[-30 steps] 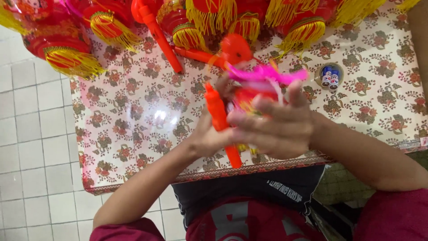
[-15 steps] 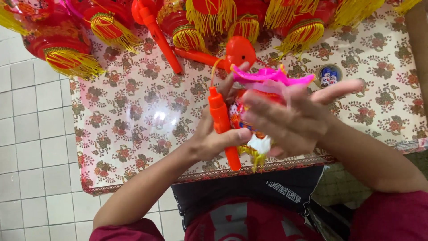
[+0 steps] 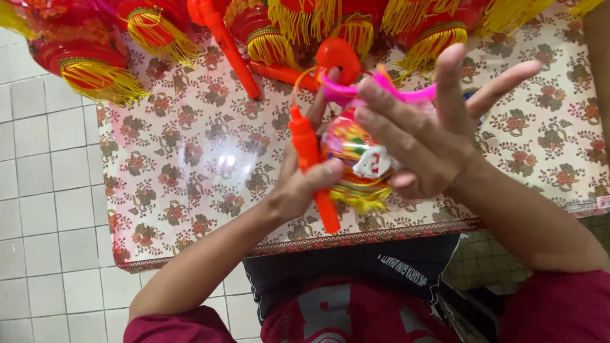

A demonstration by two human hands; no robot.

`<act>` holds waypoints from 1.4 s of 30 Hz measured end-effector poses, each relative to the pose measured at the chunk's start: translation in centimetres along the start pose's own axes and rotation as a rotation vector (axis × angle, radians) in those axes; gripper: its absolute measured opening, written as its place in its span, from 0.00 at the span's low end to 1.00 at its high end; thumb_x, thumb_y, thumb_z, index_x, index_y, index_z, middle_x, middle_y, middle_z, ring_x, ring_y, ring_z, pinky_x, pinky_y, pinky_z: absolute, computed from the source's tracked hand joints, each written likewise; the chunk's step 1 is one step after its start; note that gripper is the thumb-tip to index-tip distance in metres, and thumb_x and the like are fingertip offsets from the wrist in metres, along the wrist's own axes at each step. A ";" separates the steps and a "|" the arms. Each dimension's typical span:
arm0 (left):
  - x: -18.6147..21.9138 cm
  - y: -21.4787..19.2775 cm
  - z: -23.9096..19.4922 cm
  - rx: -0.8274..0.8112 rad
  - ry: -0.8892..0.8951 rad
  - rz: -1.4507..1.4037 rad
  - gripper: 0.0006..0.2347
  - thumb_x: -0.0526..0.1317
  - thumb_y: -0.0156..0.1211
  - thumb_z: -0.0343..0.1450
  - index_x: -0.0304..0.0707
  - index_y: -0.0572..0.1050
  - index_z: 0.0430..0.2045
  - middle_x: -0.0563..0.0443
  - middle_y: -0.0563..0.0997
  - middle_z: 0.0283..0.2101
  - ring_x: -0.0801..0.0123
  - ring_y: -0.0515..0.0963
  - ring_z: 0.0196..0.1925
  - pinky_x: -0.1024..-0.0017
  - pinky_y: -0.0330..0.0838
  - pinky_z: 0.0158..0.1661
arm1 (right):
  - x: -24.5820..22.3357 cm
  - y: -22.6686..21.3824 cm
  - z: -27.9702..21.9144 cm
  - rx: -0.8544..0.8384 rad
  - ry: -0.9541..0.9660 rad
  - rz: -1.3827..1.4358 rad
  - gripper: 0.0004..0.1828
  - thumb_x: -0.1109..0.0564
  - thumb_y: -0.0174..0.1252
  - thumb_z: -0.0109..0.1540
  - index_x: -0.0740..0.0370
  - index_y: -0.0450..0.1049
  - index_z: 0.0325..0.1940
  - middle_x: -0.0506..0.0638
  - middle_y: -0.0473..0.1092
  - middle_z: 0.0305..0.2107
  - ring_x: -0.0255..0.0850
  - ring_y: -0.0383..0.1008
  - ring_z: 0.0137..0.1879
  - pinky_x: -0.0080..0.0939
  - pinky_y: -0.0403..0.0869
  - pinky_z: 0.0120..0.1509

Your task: Assembling decorative plastic lanterns by joining parts and cleaning them with a cloth.

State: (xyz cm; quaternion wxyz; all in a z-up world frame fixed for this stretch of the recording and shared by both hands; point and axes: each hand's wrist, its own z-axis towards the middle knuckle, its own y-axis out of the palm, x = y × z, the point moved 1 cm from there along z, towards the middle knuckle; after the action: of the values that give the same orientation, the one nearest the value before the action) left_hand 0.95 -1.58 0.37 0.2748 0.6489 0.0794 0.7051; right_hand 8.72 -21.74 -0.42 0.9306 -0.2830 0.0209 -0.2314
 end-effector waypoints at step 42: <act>0.5 -2.8 0.9 0.080 0.007 -0.273 0.23 0.50 0.61 0.77 0.27 0.71 0.58 0.40 0.80 0.57 0.56 0.80 0.59 0.62 0.76 0.61 | -0.8 -0.4 2.6 -0.115 -0.221 0.012 0.29 0.69 0.67 0.75 0.51 0.65 0.76 0.49 0.57 0.72 0.50 0.57 0.77 0.50 0.76 0.59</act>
State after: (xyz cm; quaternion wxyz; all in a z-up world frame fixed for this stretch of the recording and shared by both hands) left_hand 2.64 0.84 -0.36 0.3420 0.6401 0.1958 0.6596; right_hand 8.28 -20.30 1.90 0.9107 -0.3598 -0.0669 -0.1918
